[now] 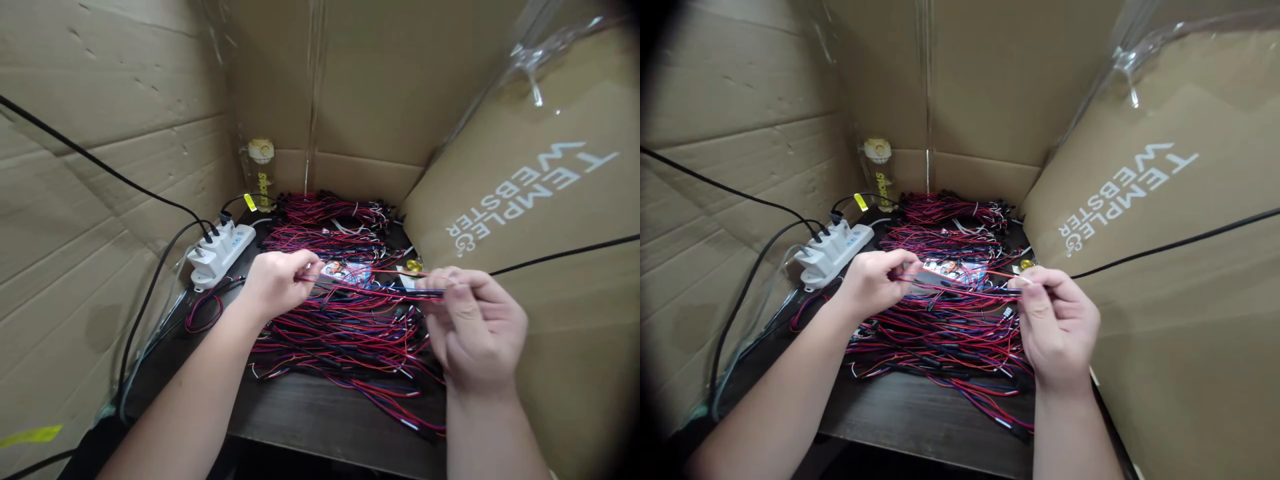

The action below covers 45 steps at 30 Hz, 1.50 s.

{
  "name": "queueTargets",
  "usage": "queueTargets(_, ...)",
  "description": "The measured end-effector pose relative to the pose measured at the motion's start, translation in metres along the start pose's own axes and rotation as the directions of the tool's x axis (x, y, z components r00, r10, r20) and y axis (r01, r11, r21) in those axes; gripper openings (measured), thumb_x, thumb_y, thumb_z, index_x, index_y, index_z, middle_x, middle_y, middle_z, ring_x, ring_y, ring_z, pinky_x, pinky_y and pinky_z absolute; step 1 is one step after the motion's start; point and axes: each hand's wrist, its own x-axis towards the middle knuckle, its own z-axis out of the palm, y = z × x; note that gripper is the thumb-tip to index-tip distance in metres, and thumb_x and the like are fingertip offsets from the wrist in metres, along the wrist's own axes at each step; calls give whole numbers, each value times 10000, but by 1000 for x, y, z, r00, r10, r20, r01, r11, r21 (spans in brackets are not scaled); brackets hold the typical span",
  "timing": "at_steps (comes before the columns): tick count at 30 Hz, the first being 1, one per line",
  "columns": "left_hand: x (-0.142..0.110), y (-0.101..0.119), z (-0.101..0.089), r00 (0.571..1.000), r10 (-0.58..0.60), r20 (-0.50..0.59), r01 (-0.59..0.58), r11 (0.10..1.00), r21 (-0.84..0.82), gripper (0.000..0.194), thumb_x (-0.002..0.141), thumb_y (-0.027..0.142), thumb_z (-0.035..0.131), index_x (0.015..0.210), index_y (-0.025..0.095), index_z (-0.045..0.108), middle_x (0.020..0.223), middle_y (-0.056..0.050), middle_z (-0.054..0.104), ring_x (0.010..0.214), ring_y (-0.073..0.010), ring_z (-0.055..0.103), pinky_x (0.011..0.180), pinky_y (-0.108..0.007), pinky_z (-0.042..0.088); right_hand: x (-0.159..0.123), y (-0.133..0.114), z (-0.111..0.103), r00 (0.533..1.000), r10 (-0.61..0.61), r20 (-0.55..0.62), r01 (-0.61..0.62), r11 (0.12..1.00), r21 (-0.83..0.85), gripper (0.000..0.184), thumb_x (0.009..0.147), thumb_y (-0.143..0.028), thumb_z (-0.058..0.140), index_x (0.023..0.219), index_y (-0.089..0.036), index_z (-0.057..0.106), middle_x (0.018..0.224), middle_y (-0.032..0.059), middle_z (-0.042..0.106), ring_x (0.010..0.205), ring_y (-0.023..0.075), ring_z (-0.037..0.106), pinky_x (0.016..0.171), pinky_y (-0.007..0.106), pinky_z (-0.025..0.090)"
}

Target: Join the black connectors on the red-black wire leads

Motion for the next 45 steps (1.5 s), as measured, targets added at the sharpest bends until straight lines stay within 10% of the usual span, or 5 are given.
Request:
queueTargets(5,5,-15,-8,948,-210,-240,228,972,52,283,966,373,561,866,182,745,600,4,591,552,-108,510,600,-258,358,15,2,-2,994,73,-82,-56,978,201,214,880,-378,746,797,-219,628,718,-15,416,643,107,487,657,265,536)
queueTargets(12,7,-42,-7,862,-476,173,497,861,-111,214,887,359,625,910,190,754,788,-54,738,714,-174,635,666,-291,415,22,21,-9,939,328,-102,-298,926,234,338,761,-379,865,743,-170,600,706,-17,529,627,76,530,615,210,532)
queueTargets(29,12,-48,-29,876,-458,153,409,537,-738,326,812,506,384,636,247,293,533,69,202,475,-111,278,474,-254,332,87,5,-10,851,525,17,-509,815,278,421,568,-336,972,756,-177,630,676,-36,574,641,78,581,627,197,567)
queueTargets(40,10,-104,13,789,-612,59,609,766,-205,265,866,343,560,884,176,765,927,-105,779,929,-270,690,868,-363,507,119,97,-5,759,651,-27,-627,719,-298,213,997,-313,635,928,-111,636,810,-1,631,699,97,616,679,253,563)
queueTargets(45,12,-115,26,801,-592,92,596,802,-31,240,908,275,581,995,183,785,1068,-102,796,1041,-279,717,978,-377,512,115,125,-11,839,539,-75,-433,577,-693,216,982,-329,657,1003,-114,670,1002,50,682,923,162,665,852,350,578)
